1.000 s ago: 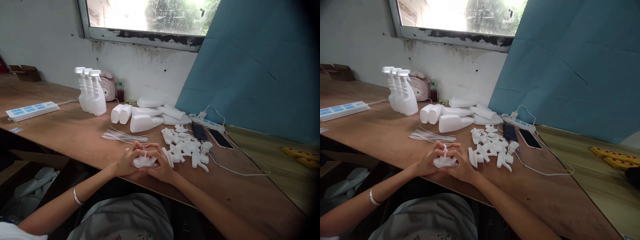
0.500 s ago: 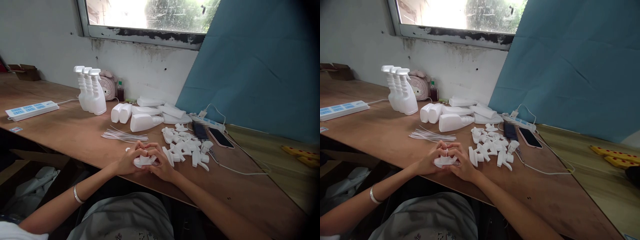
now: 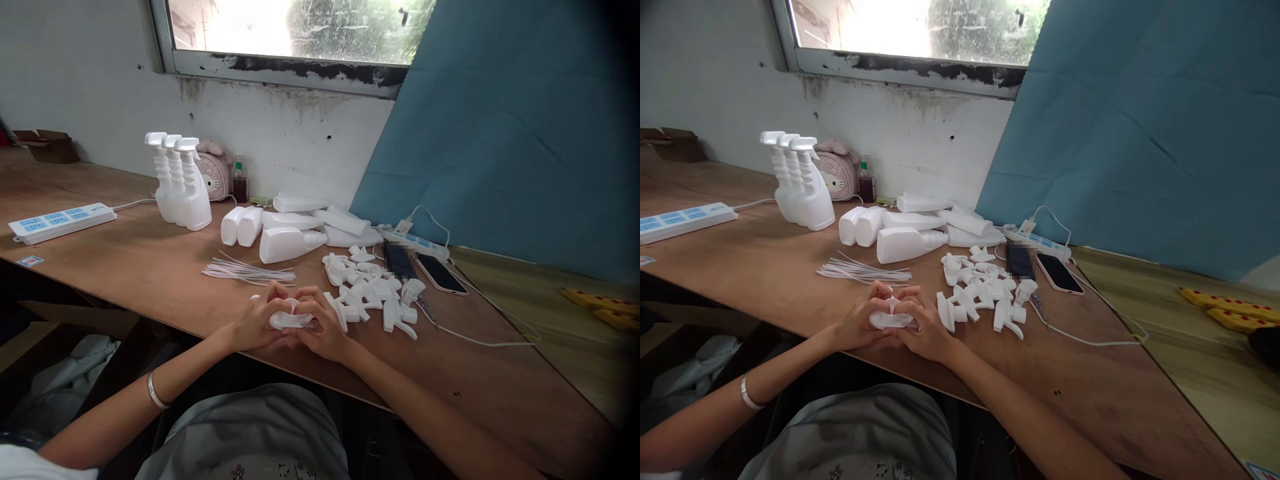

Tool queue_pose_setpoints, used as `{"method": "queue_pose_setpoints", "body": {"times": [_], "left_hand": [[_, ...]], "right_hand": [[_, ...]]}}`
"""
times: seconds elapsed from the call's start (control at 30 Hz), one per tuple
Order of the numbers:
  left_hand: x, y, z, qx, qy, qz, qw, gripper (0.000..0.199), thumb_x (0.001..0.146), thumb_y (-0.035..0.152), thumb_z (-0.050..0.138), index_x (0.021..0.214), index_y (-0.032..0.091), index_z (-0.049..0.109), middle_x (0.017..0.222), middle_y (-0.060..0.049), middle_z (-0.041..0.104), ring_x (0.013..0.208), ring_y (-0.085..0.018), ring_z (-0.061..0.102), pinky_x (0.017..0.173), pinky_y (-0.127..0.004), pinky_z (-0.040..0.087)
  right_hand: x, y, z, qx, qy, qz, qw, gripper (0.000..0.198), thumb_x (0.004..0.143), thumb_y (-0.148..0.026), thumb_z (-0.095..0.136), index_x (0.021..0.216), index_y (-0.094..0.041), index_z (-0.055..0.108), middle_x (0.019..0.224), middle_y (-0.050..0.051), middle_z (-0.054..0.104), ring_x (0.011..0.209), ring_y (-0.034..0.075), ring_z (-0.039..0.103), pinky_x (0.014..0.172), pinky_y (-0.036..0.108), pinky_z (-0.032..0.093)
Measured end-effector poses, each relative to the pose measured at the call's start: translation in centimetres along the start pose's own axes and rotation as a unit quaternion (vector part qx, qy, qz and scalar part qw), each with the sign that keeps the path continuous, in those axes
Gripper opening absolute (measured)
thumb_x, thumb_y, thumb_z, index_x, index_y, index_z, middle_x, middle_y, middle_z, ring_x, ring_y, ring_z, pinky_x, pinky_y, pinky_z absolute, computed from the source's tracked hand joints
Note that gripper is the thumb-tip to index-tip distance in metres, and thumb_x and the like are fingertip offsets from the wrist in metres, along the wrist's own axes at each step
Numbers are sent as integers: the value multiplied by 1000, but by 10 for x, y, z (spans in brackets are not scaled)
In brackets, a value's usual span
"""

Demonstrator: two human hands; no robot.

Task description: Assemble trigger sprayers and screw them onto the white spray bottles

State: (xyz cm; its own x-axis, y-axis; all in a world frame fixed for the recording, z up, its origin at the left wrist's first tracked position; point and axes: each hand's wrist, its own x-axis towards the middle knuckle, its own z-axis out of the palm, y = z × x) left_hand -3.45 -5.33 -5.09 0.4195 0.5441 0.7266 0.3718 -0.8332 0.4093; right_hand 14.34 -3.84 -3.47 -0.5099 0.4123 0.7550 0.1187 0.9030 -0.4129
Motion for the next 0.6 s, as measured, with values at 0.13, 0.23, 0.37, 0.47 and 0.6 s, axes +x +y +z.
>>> {"method": "queue_pose_setpoints", "body": {"times": [0.13, 0.23, 0.37, 0.47, 0.6], "left_hand": [[-1, 3, 0, 40, 15, -2, 999, 41, 71, 32, 63, 100, 20, 37, 98, -7, 45, 79, -15, 53, 63, -27, 46], [2, 7, -2, 55, 31, 9, 998, 46, 68, 32, 66, 101, 20, 36, 98, -8, 47, 82, -17, 54, 65, -29, 47], [6, 11, -6, 55, 42, 10, 998, 36, 69, 28, 65, 96, 19, 44, 96, -7, 47, 85, -17, 54, 69, -29, 48], [9, 13, -8, 68, 58, 3, 996, 23, 72, 25, 63, 89, 18, 50, 93, -6, 49, 82, -15, 54, 71, -28, 48], [9, 13, -7, 65, 76, 2, 995, 18, 75, 24, 62, 89, 17, 53, 91, -6, 51, 82, -14, 55, 71, -27, 49]], "right_hand": [[-6, 6, 3, -65, 37, -72, 995, 46, 73, -10, 62, 111, -28, 44, 98, 5, 50, 82, 14, 56, 66, 27, 51], [-9, 8, 4, -91, 66, -78, 991, 57, 74, -10, 59, 123, -27, 34, 97, 6, 57, 85, 16, 59, 68, 30, 53], [-8, 9, 4, -116, 37, -43, 992, 53, 76, -11, 53, 125, -22, 35, 96, 7, 60, 87, 19, 60, 71, 32, 54], [-8, 8, 3, -111, 8, -28, 993, 48, 77, -9, 50, 122, -21, 41, 98, 7, 59, 90, 18, 60, 74, 31, 53], [-7, 8, 2, -115, -3, -19, 993, 45, 78, -9, 49, 120, -22, 44, 101, 8, 59, 92, 18, 59, 76, 30, 52]]}}
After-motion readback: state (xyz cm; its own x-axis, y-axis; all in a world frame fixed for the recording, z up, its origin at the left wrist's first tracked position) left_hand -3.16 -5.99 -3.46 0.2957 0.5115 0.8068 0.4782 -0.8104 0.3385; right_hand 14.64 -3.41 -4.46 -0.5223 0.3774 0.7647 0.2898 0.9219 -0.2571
